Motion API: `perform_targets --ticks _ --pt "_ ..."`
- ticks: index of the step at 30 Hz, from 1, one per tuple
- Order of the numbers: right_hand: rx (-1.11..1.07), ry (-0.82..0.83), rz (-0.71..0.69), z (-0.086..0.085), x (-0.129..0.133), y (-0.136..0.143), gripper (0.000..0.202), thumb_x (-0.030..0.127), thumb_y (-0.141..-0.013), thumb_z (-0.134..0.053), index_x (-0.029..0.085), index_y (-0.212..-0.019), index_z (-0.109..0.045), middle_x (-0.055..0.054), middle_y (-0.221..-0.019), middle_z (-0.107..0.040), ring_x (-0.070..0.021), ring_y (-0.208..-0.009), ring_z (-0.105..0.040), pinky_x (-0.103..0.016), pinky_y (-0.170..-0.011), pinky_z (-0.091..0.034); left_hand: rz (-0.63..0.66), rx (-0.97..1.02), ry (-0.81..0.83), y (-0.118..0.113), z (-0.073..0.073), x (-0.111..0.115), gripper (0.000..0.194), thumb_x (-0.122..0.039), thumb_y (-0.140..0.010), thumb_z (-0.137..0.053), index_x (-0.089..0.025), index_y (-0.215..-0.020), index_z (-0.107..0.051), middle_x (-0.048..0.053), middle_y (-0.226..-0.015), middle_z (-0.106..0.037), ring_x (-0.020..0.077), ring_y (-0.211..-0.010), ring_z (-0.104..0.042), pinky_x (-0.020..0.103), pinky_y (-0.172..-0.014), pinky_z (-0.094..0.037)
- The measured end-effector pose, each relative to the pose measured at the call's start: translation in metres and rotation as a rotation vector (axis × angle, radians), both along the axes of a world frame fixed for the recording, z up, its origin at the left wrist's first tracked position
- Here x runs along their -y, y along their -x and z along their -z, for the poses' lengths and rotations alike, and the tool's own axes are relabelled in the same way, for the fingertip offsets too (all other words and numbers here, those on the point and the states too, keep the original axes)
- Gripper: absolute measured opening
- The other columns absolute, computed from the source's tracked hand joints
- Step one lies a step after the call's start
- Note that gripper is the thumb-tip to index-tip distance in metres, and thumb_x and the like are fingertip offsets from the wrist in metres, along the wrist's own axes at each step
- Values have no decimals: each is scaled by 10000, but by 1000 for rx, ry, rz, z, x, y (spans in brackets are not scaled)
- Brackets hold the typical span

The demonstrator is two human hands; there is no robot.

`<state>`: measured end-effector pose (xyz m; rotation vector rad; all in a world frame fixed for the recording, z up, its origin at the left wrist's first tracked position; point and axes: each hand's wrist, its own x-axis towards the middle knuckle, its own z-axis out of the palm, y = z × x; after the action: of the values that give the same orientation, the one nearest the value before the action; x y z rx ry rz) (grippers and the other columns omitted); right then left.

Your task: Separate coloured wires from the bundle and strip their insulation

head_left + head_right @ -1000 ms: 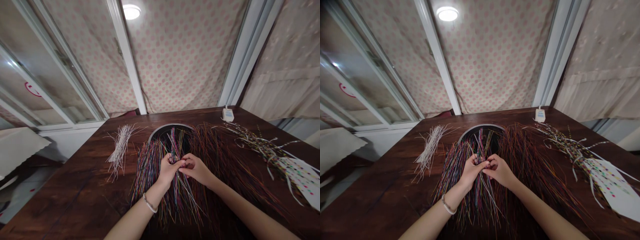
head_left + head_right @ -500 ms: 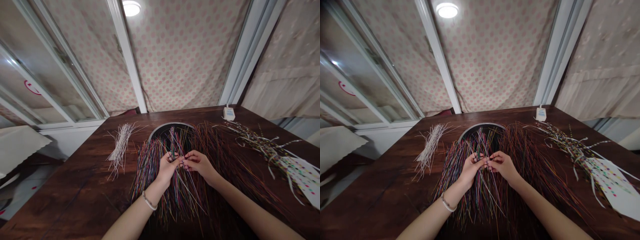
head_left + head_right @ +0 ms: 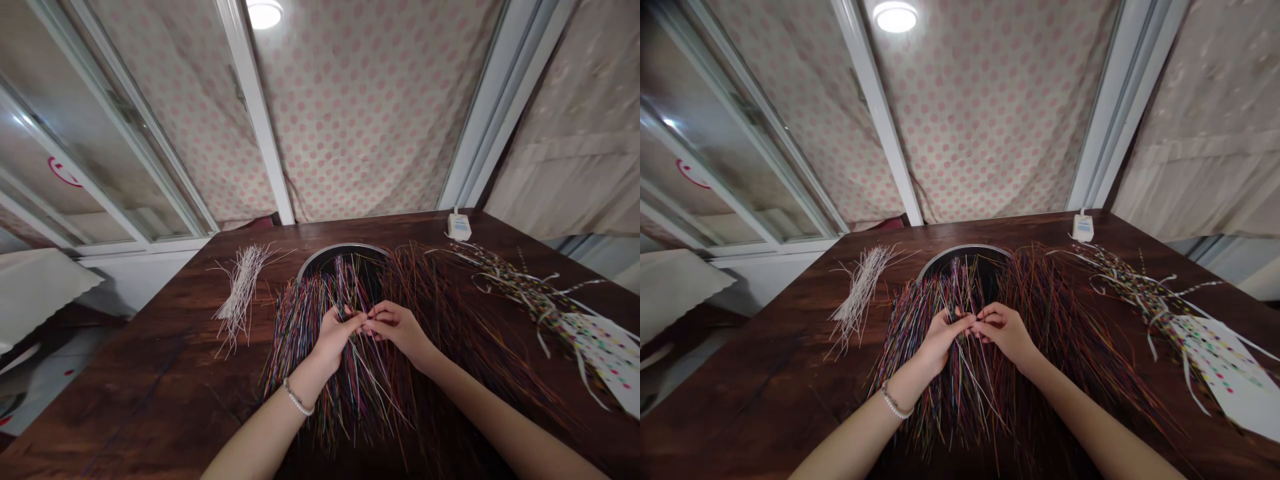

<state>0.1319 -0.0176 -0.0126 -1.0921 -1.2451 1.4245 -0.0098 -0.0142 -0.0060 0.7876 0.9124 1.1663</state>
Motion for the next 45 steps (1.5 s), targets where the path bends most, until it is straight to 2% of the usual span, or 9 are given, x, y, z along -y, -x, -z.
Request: perform_targets --ticks 17,21,25,28,32,34,37,42,45 --pt "-11 -102 158 -5 1 2 230 280 -668 -653 174 -786 -486 3 -664 -606 -121 -526 -609 -240 -514 -515 -19 -58 15 1 0 -1 265 -184 -599 -682 -159 -663 -425 14 -671 -591 104 -665 -570 195 -577 -416" --pt "-19 -131 215 -2 -1 -2 279 238 -691 -589 209 -927 -442 21 -763 -556 -106 -511 -594 -251 -494 -516 -24 -43 20 1 0 -1 279 -180 -591 -687 -164 -663 -418 8 -682 -582 108 -673 -571 199 -575 -415" --pt "212 -139 203 9 -3 -6 633 207 -664 -565 268 -1228 -284 -2 -892 -530 -94 -471 -569 -279 -467 -517 -22 -32 7 1 1 -1 271 -182 -604 -682 -165 -661 -417 6 -696 -581 98 -668 -564 192 -571 -409" --pt "474 -279 261 10 0 -7 815 188 -640 -587 266 -1338 -173 -75 -1044 -514 -133 -604 -594 -339 -578 -534 -14 -22 8 1 1 -1 270 -191 -610 -681 -164 -651 -416 4 -691 -581 88 -649 -554 190 -569 -406" --pt "596 -528 361 0 4 -5 522 187 -701 -553 228 -1212 -449 -111 -1164 -490 -213 -935 -563 -380 -799 -476 -10 -22 4 1 0 -1 266 -197 -605 -688 -162 -647 -428 -2 -674 -586 90 -647 -558 189 -571 -405" --pt "494 -449 235 -3 4 -2 281 257 -759 -519 194 -1028 -571 -85 -955 -606 -189 -814 -608 -338 -724 -502 -4 -12 -13 1 -1 -1 262 -206 -601 -693 -160 -647 -439 0 -678 -596 96 -651 -566 195 -584 -410" --pt "330 -209 8 0 4 2 232 357 -737 -562 164 -860 -599 -27 -637 -629 -148 -536 -605 -272 -522 -503 16 22 -49 2 -1 0 254 -220 -603 -696 -156 -664 -458 18 -727 -626 112 -667 -583 230 -638 -432" --pt "132 24 2 0 1 0 272 411 -675 -615 150 -736 -569 -8 -576 -607 -107 -443 -558 -222 -426 -451 16 46 -26 2 -2 0 241 -214 -613 -695 -152 -711 -483 86 -881 -662 169 -812 -617 297 -768 -437" --pt "15 74 3 -5 0 0 290 449 -713 -564 162 -716 -526 48 -487 -509 -44 -327 -393 -164 -319 -280 30 93 -6 2 -3 0 249 -174 -618 -689 -157 -760 -485 105 -952 -657 194 -904 -609 316 -821 -425"
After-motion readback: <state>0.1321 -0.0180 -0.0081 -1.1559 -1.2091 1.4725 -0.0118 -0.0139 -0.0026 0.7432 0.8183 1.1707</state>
